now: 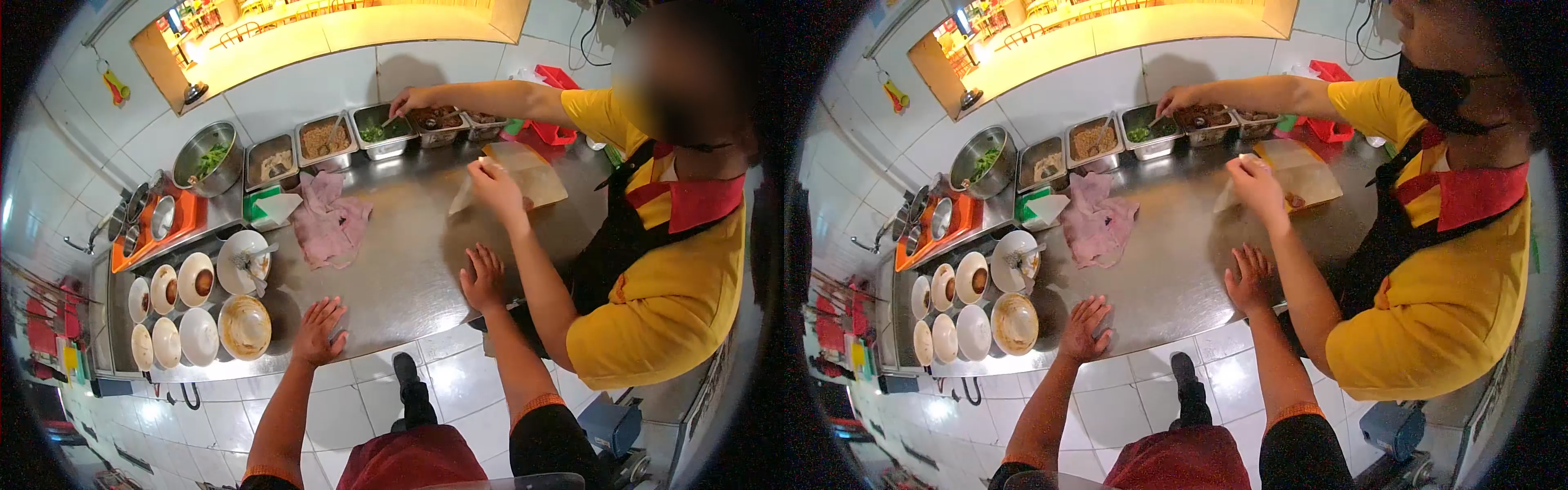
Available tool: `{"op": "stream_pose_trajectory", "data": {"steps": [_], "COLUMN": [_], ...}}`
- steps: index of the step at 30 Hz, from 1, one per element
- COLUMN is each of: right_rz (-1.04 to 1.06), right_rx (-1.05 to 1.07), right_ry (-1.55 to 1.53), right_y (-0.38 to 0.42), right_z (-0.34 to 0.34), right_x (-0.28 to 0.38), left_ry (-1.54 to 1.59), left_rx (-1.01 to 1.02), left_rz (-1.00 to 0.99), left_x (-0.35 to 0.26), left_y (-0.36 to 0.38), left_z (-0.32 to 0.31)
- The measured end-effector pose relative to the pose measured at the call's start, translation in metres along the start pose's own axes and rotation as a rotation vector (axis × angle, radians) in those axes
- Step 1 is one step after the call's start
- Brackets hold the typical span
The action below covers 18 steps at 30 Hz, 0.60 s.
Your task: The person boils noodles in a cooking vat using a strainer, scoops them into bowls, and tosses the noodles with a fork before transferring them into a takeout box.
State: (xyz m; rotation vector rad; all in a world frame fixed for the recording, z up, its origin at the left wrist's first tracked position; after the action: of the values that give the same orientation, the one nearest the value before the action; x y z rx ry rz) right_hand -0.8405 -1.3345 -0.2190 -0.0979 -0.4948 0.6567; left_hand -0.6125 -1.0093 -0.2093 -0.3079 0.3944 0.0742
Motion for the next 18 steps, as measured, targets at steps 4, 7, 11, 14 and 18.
{"op": "stream_pose_trajectory", "data": {"steps": [4,7,11,14,18], "right_rz": [-0.022,-0.009,-0.023,-0.017,-0.014], "right_rx": [0.039,0.046,0.040,0.018,0.019], "right_ry": [-0.094,-0.113,-0.142,-0.114,-0.076], "right_y": [-0.003,0.000,0.001,0.000,-0.001], "right_z": [-0.002,-0.005,-0.004,-0.006,-0.002], "right_x": [0.002,-0.001,0.001,-0.002,0.001], "left_ry": [-0.005,-0.005,0.002,0.017,0.010], "left_rx": [0.030,0.009,0.013,0.008,0.015], "left_rz": [0.021,0.010,0.003,0.000,0.010], "left_x": [0.001,0.001,0.000,-0.001,0.000], "left_y": [0.000,0.000,-0.001,-0.002,-0.002], "left_z": [-0.001,-0.001,0.001,0.002,0.001]}}
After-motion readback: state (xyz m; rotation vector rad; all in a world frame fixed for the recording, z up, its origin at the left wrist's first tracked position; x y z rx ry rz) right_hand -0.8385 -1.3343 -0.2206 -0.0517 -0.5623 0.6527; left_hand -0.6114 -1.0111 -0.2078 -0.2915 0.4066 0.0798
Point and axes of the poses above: each hand's wrist, its own y-axis away from the middle knuckle, its own z-axis out of the back of the hand, x = y × z, the point moved 6 cm from there along -y, towards the middle knuckle, and after that the axes turned 9 degrees about -z, right-handed, at the moved point
